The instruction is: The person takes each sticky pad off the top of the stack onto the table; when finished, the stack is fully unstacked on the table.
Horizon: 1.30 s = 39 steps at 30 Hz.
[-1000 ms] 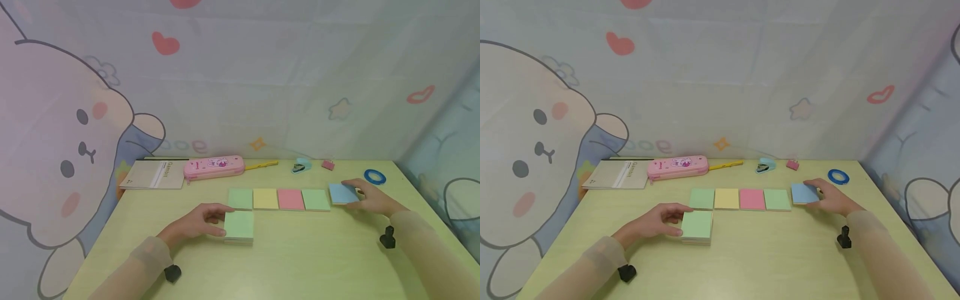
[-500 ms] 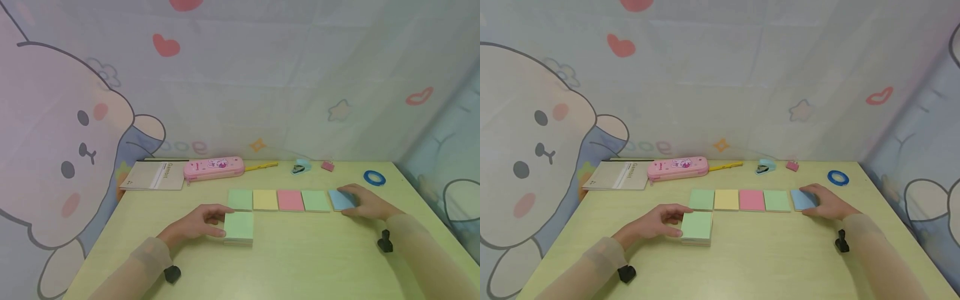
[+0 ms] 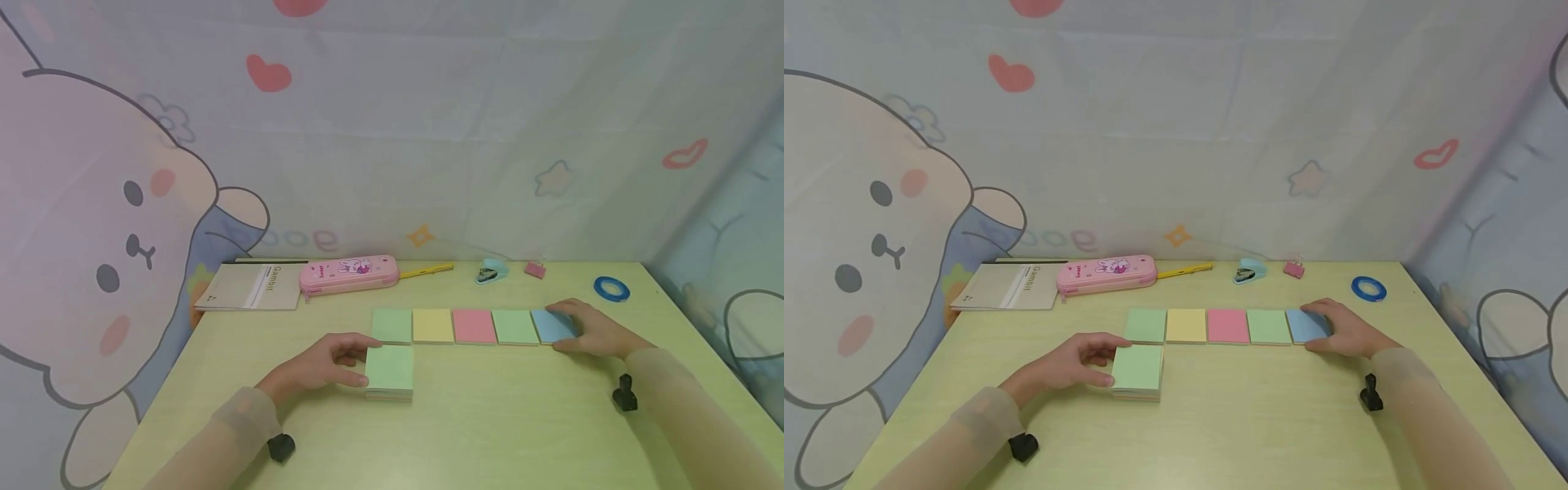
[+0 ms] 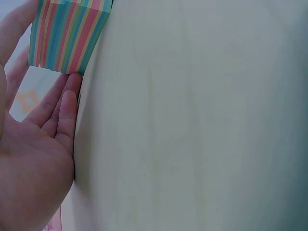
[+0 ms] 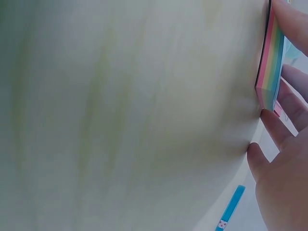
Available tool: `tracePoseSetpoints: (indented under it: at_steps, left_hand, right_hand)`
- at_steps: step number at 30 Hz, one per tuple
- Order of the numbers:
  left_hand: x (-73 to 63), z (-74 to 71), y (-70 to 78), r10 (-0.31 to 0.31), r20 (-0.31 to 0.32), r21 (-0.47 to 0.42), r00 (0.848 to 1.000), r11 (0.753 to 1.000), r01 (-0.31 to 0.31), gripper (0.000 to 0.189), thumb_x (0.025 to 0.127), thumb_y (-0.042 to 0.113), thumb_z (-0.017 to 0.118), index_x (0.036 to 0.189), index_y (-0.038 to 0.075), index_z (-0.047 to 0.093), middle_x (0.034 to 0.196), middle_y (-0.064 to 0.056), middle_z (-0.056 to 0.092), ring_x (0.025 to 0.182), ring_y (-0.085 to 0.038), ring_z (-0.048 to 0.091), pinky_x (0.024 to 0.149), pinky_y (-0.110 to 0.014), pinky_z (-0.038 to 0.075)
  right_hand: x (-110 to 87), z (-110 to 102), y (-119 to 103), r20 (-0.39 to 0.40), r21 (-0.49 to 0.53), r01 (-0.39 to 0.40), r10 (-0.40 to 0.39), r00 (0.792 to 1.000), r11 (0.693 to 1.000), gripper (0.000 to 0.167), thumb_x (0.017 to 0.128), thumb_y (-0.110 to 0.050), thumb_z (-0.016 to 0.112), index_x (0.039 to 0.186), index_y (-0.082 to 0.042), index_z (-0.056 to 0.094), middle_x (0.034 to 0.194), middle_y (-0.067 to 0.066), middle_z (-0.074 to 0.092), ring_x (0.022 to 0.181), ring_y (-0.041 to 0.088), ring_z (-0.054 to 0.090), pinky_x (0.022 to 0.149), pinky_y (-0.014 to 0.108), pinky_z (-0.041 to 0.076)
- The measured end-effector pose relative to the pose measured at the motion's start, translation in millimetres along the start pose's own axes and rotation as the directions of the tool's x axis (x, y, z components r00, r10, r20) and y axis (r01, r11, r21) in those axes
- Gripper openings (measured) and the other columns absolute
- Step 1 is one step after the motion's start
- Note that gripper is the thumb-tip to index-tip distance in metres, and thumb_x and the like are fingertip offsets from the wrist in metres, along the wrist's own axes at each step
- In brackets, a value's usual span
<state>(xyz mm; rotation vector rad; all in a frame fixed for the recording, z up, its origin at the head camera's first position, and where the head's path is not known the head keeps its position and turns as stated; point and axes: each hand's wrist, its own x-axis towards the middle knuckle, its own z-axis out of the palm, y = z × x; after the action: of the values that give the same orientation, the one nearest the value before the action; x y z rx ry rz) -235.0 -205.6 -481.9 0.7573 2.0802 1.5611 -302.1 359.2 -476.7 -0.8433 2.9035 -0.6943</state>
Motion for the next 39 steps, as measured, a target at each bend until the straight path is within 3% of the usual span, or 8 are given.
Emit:
tracePoseSetpoints:
  at_steps: [10, 16, 19, 22, 27, 30, 35, 39]
  left_hand:
    - [-0.4, 0.9, -0.9, 0.016, 0.004, -0.021, 1.0, 1.0, -0.015, 0.063, 0.089, 0.004, 0.083, 0.147, 0.006, 0.06, 0.138, -0.015, 0.066, 0.124, -0.031, 0.063, 0.105, -0.032, 0.053]
    - [-0.8, 1.4, -0.7, 0.024, 0.014, -0.024, 1.0, 0.999, -0.023, 0.062, 0.09, 0.005, 0.082, 0.147, 0.007, 0.059, 0.139, -0.015, 0.065, 0.126, -0.032, 0.063, 0.105, -0.033, 0.052]
    - [-2.1, 1.3, -0.4, 0.017, 0.012, -0.013, 1.0, 1.0, -0.017, 0.062, 0.091, 0.007, 0.082, 0.148, 0.008, 0.059, 0.14, -0.014, 0.064, 0.126, -0.032, 0.062, 0.106, -0.033, 0.051]
    - [-3.1, 1.1, 0.0, 0.016, 0.01, -0.002, 1.0, 1.0, -0.016, 0.062, 0.091, 0.008, 0.082, 0.148, 0.008, 0.058, 0.14, -0.015, 0.064, 0.127, -0.031, 0.061, 0.107, -0.032, 0.051]
    - [-3.0, 0.6, 0.4, 0.034, 0.016, 0.003, 0.999, 0.999, -0.034, 0.062, 0.092, 0.008, 0.081, 0.149, 0.007, 0.056, 0.14, -0.015, 0.063, 0.127, -0.032, 0.06, 0.108, -0.034, 0.05]
    - [-1.2, 0.0, -1.1, 0.05, 0.027, 0.004, 0.998, 0.999, -0.05, 0.063, 0.093, 0.008, 0.08, 0.151, 0.007, 0.055, 0.139, -0.015, 0.063, 0.126, -0.032, 0.061, 0.108, -0.036, 0.051]
    - [1.4, -0.8, -3.2, 0.085, 0.044, -0.02, 0.995, 0.996, -0.085, 0.063, 0.093, 0.004, 0.079, 0.151, 0.005, 0.053, 0.137, -0.018, 0.064, 0.123, -0.036, 0.062, 0.105, -0.038, 0.054]
    - [0.9, -1.0, -3.8, 0.081, 0.041, -0.02, 0.996, 0.997, -0.08, 0.064, 0.092, 0.005, 0.081, 0.15, 0.006, 0.054, 0.136, -0.017, 0.065, 0.123, -0.036, 0.062, 0.105, -0.037, 0.053]
  right_hand:
    - [-1.0, 2, 0, 0.006, 0.006, -0.016, 0.016, 1.0, 1.0, 0.076, 0.087, -0.033, 0.087, 0.145, 0.003, 0.055, 0.144, 0.029, 0.053, 0.131, 0.048, 0.05, 0.104, 0.064, 0.043]
    - [3.7, 2, -16, -0.013, 0.046, -0.092, 0.093, 0.996, 0.995, 0.085, 0.091, -0.04, 0.082, 0.153, 0.005, 0.044, 0.155, 0.03, 0.042, 0.141, 0.051, 0.038, 0.11, 0.072, 0.034]
    - [12.6, 4, -41, -0.047, 0.118, -0.135, 0.141, 0.989, 0.984, 0.085, 0.096, -0.044, 0.075, 0.158, 0.001, 0.038, 0.162, 0.028, 0.034, 0.148, 0.053, 0.029, 0.113, 0.075, 0.028]
    - [25.3, 13, -78, -0.077, 0.196, -0.106, 0.123, 0.989, 0.975, 0.078, 0.099, -0.043, 0.072, 0.158, -0.002, 0.039, 0.163, 0.025, 0.035, 0.149, 0.051, 0.032, 0.114, 0.074, 0.031]
    - [43.1, 42, -152, -0.085, 0.253, 0.072, -0.052, 0.995, 0.965, 0.066, 0.098, -0.035, 0.076, 0.151, -0.003, 0.052, 0.154, 0.016, 0.052, 0.142, 0.042, 0.049, 0.112, 0.065, 0.042]
    - [47.8, 59, -191, -0.044, 0.276, 0.133, -0.126, 0.991, 0.952, 0.071, 0.095, -0.041, 0.078, 0.151, -0.006, 0.053, 0.154, 0.011, 0.053, 0.146, 0.039, 0.045, 0.115, 0.062, 0.041]
    - [59.4, 82, -230, 0.021, 0.266, 0.21, -0.223, 0.975, 0.941, 0.081, 0.091, -0.049, 0.081, 0.152, -0.005, 0.051, 0.149, 0.007, 0.056, 0.14, 0.029, 0.051, 0.116, 0.053, 0.042]
    - [68.7, 93, -248, 0.057, 0.258, 0.25, -0.273, 0.96, 0.933, 0.083, 0.088, -0.045, 0.086, 0.151, -0.004, 0.051, 0.143, 0.003, 0.057, 0.129, 0.018, 0.053, 0.113, 0.044, 0.046]
